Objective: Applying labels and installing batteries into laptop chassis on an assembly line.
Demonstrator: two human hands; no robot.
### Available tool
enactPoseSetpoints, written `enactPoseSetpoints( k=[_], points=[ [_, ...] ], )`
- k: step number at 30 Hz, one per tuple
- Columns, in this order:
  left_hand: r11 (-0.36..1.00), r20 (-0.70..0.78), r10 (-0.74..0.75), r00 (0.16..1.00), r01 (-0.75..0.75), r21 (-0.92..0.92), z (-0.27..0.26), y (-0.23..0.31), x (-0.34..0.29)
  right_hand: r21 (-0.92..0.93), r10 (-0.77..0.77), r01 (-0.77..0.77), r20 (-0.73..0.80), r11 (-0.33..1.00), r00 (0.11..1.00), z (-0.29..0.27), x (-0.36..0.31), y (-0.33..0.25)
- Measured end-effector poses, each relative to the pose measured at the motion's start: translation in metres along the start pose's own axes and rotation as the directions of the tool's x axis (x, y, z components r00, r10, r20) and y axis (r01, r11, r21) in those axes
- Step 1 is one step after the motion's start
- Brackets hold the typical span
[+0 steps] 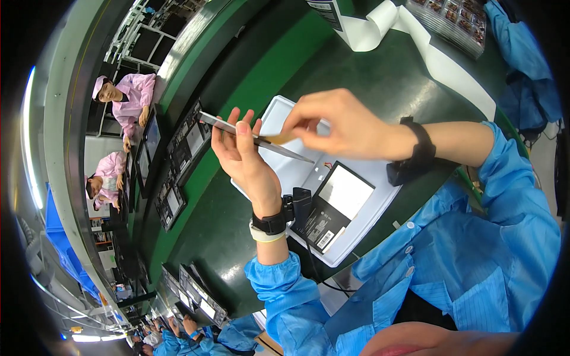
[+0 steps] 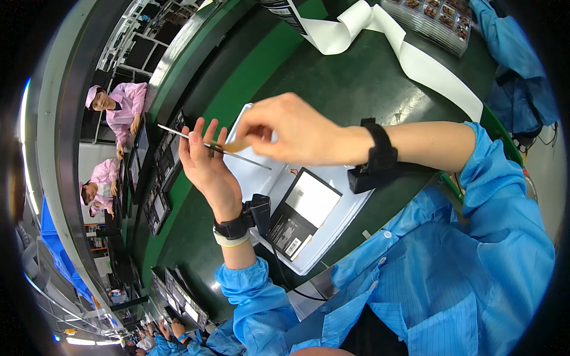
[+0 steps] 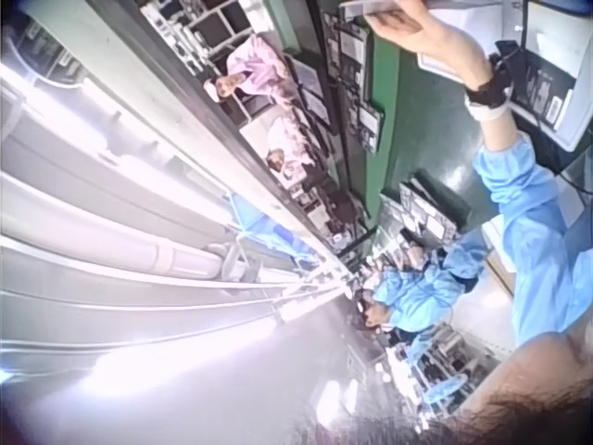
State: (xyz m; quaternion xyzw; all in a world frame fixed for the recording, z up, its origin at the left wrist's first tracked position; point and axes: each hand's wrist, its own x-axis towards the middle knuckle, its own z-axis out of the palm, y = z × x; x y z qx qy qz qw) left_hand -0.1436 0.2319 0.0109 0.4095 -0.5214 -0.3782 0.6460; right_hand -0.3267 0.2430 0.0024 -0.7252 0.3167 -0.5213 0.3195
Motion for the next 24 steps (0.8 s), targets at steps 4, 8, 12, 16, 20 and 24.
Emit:
enactPoseSetpoints(
  k=[4,8,12,16,20,24],
  points=[
    [0.995,-0.058,0.078,0.995,-0.074,0.065,0.003,-0.004,-0.004,-0.006,-0.086,0.086,0.038,0.996,0.996,0.012,0.0,-0.015],
    [0.992,-0.031,0.106,0.994,-0.103,0.079,0.004,-0.008,-0.004,0.007,-0.015,0.015,0.052,1.0,0.999,0.008,0.004,-0.008],
    [0.999,0.017,0.036,0.999,-0.035,-0.003,-0.001,-0.007,-0.003,0.112,0.133,-0.142,0.084,0.984,0.988,0.012,0.003,-0.003],
    [0.934,0.099,-0.132,0.986,0.157,-0.319,-0.008,-0.008,0.003,0.091,0.086,-0.088,0.019,0.992,0.996,0.014,0.008,0.01],
    [0.867,0.058,-0.199,0.978,0.203,-0.456,-0.009,0.005,0.013,0.055,0.268,-0.264,-0.09,0.963,0.959,-0.006,0.021,0.04],
    [0.928,-0.046,-0.106,0.993,0.082,-0.362,-0.018,0.002,0.015,-0.011,-0.032,0.031,-0.069,0.999,0.997,0.005,0.002,0.006]
  ],
)
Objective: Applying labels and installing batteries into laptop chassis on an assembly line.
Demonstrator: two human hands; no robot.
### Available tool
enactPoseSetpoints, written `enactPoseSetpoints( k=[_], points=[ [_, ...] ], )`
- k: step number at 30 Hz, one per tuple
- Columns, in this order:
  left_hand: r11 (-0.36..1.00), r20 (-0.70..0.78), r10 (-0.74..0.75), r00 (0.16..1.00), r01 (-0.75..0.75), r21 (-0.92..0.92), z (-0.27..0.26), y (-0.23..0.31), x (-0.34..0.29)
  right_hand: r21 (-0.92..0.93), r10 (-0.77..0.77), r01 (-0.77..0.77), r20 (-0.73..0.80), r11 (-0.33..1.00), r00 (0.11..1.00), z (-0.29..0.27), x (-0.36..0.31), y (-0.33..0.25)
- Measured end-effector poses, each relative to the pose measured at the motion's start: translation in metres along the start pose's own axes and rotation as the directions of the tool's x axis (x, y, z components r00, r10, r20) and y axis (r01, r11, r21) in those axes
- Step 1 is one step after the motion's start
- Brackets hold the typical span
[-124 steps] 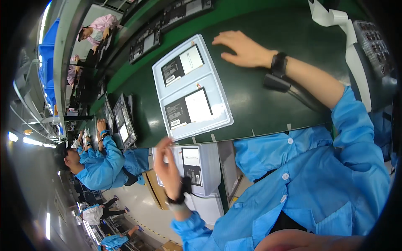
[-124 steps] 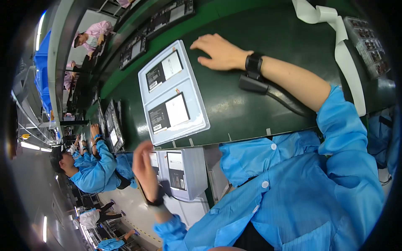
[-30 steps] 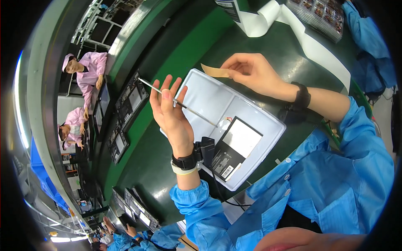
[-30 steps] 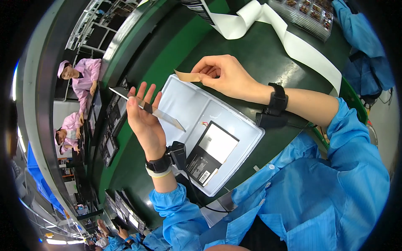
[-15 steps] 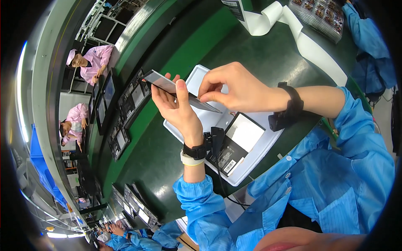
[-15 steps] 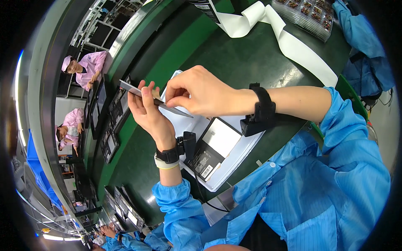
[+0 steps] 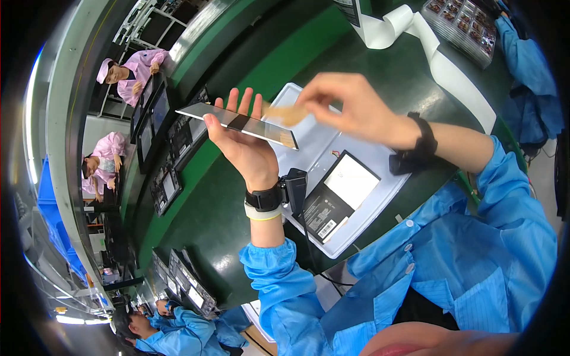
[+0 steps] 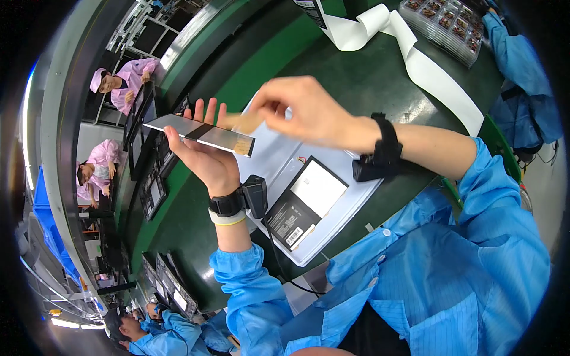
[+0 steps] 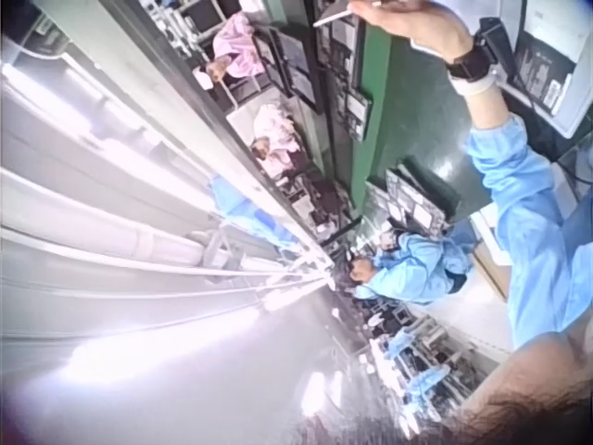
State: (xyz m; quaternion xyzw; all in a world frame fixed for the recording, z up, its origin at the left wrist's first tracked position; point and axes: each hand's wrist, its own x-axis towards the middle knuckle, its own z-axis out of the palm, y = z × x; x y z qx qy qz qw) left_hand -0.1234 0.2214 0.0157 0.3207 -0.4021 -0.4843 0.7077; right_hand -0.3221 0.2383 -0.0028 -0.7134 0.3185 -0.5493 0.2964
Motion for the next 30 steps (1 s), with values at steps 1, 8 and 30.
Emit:
enactPoseSetpoints(
  k=[1,8,30],
  points=[
    [1.0,-0.009,0.021,1.0,-0.021,0.019,-0.001,-0.001,-0.001,-0.025,-0.042,0.043,0.038,0.999,0.998,0.007,-0.004,-0.011],
    [0.976,-0.13,0.157,0.979,-0.134,0.172,0.009,-0.007,-0.01,-0.235,-0.245,0.248,0.043,0.94,0.969,0.022,-0.018,-0.031],
    [0.992,0.183,-0.111,0.977,0.119,-0.031,-0.005,0.043,0.004,-0.731,-0.082,-0.263,-0.399,0.629,0.913,-0.22,-0.151,-0.108]
  ],
)
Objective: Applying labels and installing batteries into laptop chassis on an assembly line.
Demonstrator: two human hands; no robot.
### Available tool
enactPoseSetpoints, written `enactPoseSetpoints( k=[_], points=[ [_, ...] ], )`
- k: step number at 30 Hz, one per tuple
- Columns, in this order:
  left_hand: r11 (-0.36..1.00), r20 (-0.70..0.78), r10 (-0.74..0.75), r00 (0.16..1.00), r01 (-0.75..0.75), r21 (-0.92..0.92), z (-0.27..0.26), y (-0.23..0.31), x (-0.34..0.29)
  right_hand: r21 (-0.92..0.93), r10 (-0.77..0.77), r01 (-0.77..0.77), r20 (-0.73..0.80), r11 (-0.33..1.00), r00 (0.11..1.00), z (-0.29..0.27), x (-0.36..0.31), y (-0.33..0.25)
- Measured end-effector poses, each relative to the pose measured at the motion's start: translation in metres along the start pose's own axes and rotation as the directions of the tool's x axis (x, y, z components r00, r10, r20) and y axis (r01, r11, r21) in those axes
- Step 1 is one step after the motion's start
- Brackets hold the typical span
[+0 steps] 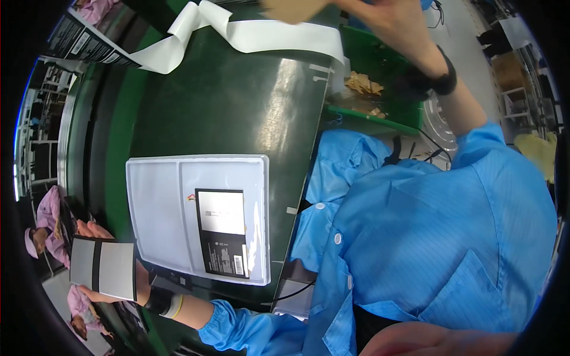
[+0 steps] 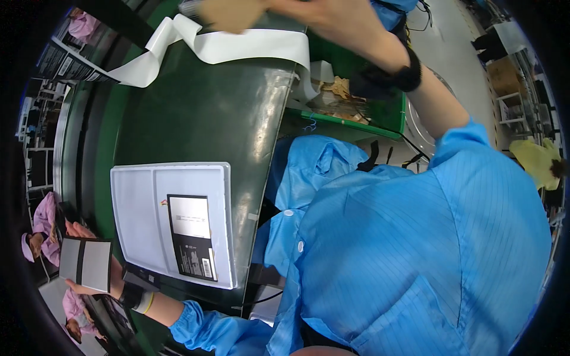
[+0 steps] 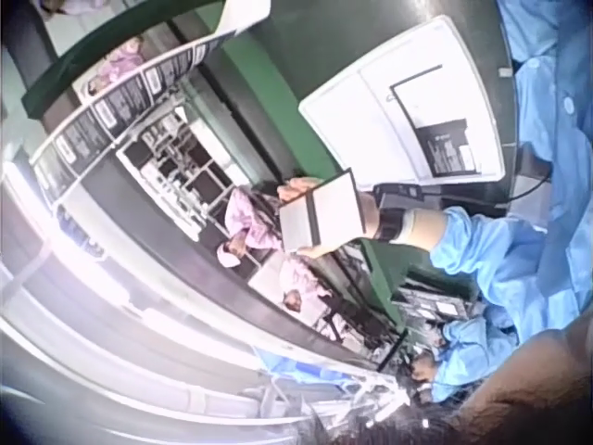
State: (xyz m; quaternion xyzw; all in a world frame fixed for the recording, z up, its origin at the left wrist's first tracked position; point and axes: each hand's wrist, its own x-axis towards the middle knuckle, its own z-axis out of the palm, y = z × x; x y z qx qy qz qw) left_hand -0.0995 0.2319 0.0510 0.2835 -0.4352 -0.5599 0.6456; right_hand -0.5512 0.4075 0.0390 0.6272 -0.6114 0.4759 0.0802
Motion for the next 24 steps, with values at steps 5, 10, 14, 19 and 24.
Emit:
enactPoseSetpoints(
  k=[5,10,14,19,24],
  points=[
    [1.0,-0.046,0.0,0.999,0.001,0.019,0.009,-0.003,-0.005,-0.347,0.15,-0.082,0.173,0.934,0.974,-0.056,-0.092,0.091],
    [0.997,-0.148,0.032,0.989,-0.042,-0.066,0.017,-0.014,-0.012,-0.685,0.575,-0.021,0.595,0.729,0.561,-0.06,-0.168,0.167],
    [0.992,-0.086,0.028,0.996,-0.038,-0.119,-0.002,-0.014,-0.005,-0.568,0.593,-0.238,0.597,0.788,0.54,-0.033,-0.144,0.118],
    [0.801,0.614,0.023,0.789,0.353,-0.484,-0.034,-0.019,0.011,-0.335,0.301,-0.069,0.715,0.94,0.631,-0.021,-0.083,0.059],
    [0.976,0.074,0.105,0.992,-0.117,0.186,0.01,-0.017,-0.013,0.329,-0.118,-0.148,0.666,0.933,0.737,0.032,-0.029,-0.002]
  ],
)
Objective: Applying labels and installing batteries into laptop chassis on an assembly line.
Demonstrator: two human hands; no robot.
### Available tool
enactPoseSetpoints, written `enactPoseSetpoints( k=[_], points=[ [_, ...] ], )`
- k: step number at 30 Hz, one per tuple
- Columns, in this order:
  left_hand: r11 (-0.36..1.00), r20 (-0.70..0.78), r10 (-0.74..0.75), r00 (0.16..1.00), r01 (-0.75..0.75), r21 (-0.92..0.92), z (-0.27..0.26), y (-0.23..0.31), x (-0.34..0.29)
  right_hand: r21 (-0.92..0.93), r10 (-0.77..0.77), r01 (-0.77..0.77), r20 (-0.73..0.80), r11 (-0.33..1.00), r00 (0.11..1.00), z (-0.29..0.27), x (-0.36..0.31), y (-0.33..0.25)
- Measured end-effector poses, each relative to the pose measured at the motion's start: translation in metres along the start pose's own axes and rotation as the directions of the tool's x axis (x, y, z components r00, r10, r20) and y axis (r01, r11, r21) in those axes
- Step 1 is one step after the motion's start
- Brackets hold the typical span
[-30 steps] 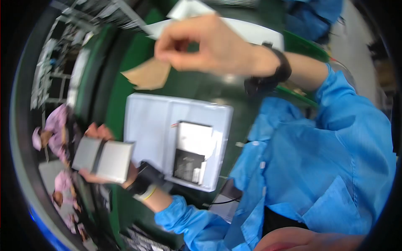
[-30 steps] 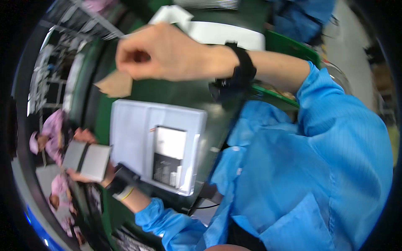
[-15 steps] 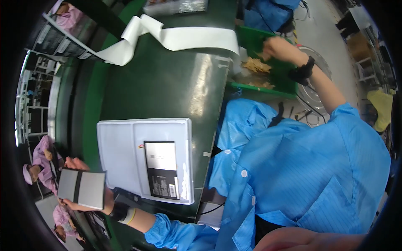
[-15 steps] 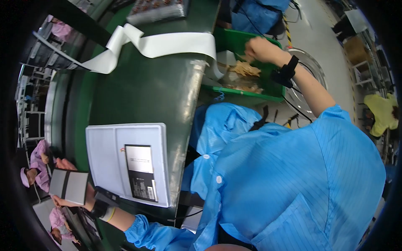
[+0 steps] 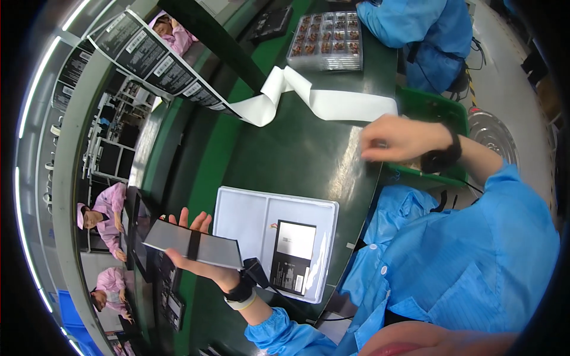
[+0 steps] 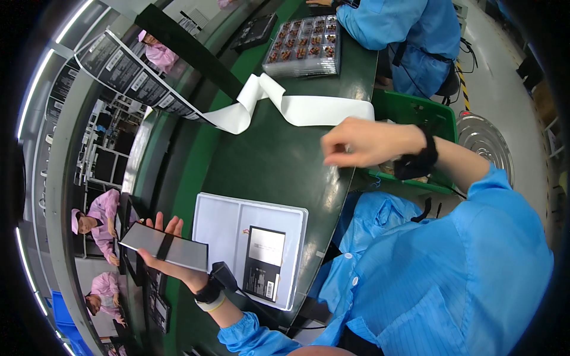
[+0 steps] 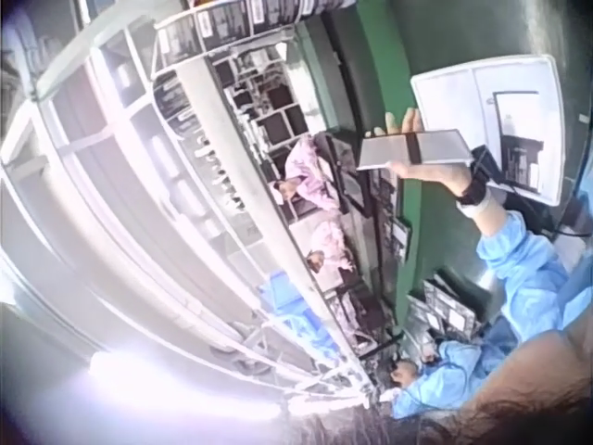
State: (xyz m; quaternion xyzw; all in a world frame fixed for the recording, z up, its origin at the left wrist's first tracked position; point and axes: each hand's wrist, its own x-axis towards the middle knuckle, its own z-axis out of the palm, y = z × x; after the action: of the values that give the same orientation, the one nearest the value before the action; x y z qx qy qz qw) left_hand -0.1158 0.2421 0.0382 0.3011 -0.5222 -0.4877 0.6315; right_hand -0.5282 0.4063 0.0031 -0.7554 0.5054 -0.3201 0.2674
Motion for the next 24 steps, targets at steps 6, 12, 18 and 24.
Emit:
enactPoseSetpoints(
  k=[6,12,18,24],
  points=[
    [0.329,0.468,0.331,0.82,-0.565,0.757,0.03,0.021,-0.015,0.225,-0.298,0.271,0.1,0.936,0.949,0.033,0.086,-0.022],
    [0.344,0.434,0.287,0.854,-0.515,0.785,0.026,0.006,-0.011,0.379,-0.108,0.108,-0.021,0.919,0.994,-0.034,0.116,-0.032],
    [0.429,0.38,0.208,0.901,-0.433,0.792,0.019,-0.002,-0.009,0.669,0.188,0.166,-0.424,0.725,0.886,-0.181,0.178,0.041],
    [0.469,0.332,0.163,0.929,-0.369,0.803,0.005,-0.006,-0.001,0.757,0.606,-0.065,-0.465,0.65,0.645,-0.233,0.31,0.173]
  ],
)
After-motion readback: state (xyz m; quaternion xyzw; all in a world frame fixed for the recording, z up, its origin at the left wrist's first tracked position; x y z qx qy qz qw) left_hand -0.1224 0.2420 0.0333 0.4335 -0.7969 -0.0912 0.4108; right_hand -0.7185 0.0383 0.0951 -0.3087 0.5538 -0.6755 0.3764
